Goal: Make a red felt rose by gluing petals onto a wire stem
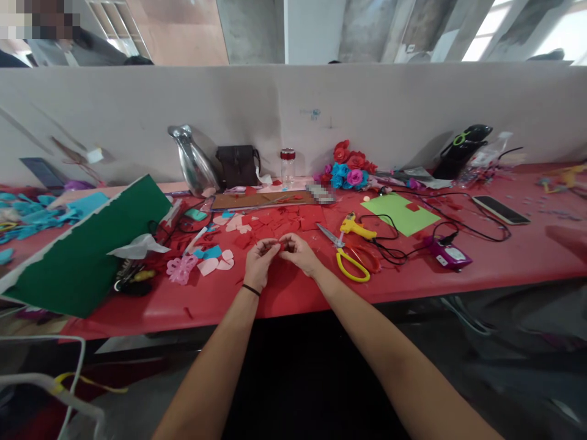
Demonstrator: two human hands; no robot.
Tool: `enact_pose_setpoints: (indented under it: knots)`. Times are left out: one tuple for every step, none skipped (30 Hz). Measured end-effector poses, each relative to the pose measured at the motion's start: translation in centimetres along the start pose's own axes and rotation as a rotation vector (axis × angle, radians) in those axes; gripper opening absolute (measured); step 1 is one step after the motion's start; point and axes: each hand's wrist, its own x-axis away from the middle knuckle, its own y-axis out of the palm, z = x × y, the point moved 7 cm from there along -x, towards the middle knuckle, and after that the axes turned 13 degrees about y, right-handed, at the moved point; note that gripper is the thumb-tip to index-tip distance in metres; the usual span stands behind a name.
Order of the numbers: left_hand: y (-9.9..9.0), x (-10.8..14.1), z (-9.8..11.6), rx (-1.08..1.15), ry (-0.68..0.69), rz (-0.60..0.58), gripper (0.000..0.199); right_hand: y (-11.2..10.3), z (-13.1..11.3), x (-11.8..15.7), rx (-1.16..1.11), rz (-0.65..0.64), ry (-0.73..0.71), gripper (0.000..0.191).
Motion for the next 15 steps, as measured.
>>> enact_pose_setpoints:
  knots:
    - [0.0, 0.0, 0.0, -0.001, 0.007, 0.005, 0.025, 0.1, 0.0, 0.0, -0.001, -0.009, 0.008, 0.032]
    - [-0.1, -0.1, 0.0, -0.002, 0.016, 0.017, 0.024, 0.1, 0.1, 0.0, -0.009, -0.015, 0.013, 0.033]
    - [-0.3, -0.1, 0.0, -0.003, 0.023, 0.033, 0.023, 0.2, 0.1, 0.1, -0.016, -0.022, 0.018, 0.034]
    - [-0.4, -0.1, -0.1, -0.004, 0.028, 0.048, 0.023, 0.3, 0.1, 0.1, -0.021, -0.029, 0.022, 0.034]
    - [-0.6, -0.1, -0.1, -0.004, 0.033, 0.061, 0.022, 0.3, 0.1, 0.1, -0.024, -0.036, 0.026, 0.035]
    - [-0.7, -0.1, -0.1, -0.004, 0.037, 0.071, 0.022, 0.4, 0.2, 0.1, -0.028, -0.038, 0.029, 0.035]
    - [-0.7, -0.1, -0.1, -0.002, 0.040, 0.076, 0.022, 0.3, 0.2, 0.1, -0.033, -0.035, 0.032, 0.034]
    - [-0.8, -0.1, -0.1, 0.002, 0.042, 0.080, 0.022, 0.2, 0.3, 0.1, -0.040, -0.025, 0.033, 0.033]
    - [-0.8, -0.1, 0.0, 0.007, 0.044, 0.080, 0.022, 0.1, 0.3, 0.1, -0.049, -0.010, 0.031, 0.032]
    - [-0.7, -0.1, 0.0, 0.012, 0.044, 0.074, 0.023, -0.2, 0.3, 0.1, -0.056, 0.009, 0.025, 0.030]
    - [-0.6, -0.1, -0.1, 0.014, 0.039, 0.064, 0.025, -0.4, 0.3, 0.1, -0.058, 0.029, 0.014, 0.029]
    - [-0.5, -0.1, -0.1, 0.014, 0.030, 0.052, 0.028, -0.6, 0.2, 0.0, -0.051, 0.048, -0.002, 0.027]
    - [-0.5, -0.1, -0.2, 0.009, 0.018, 0.040, 0.031, -0.8, 0.2, 0.0, -0.035, 0.064, -0.020, 0.026]
    - [-0.4, -0.1, -0.3, 0.002, 0.008, 0.033, 0.032, -0.8, 0.1, 0.0, -0.015, 0.077, -0.038, 0.025]
    - [-0.4, -0.2, -0.4, -0.008, 0.002, 0.032, 0.031, -0.8, 0.1, 0.0, 0.007, 0.087, -0.053, 0.025]
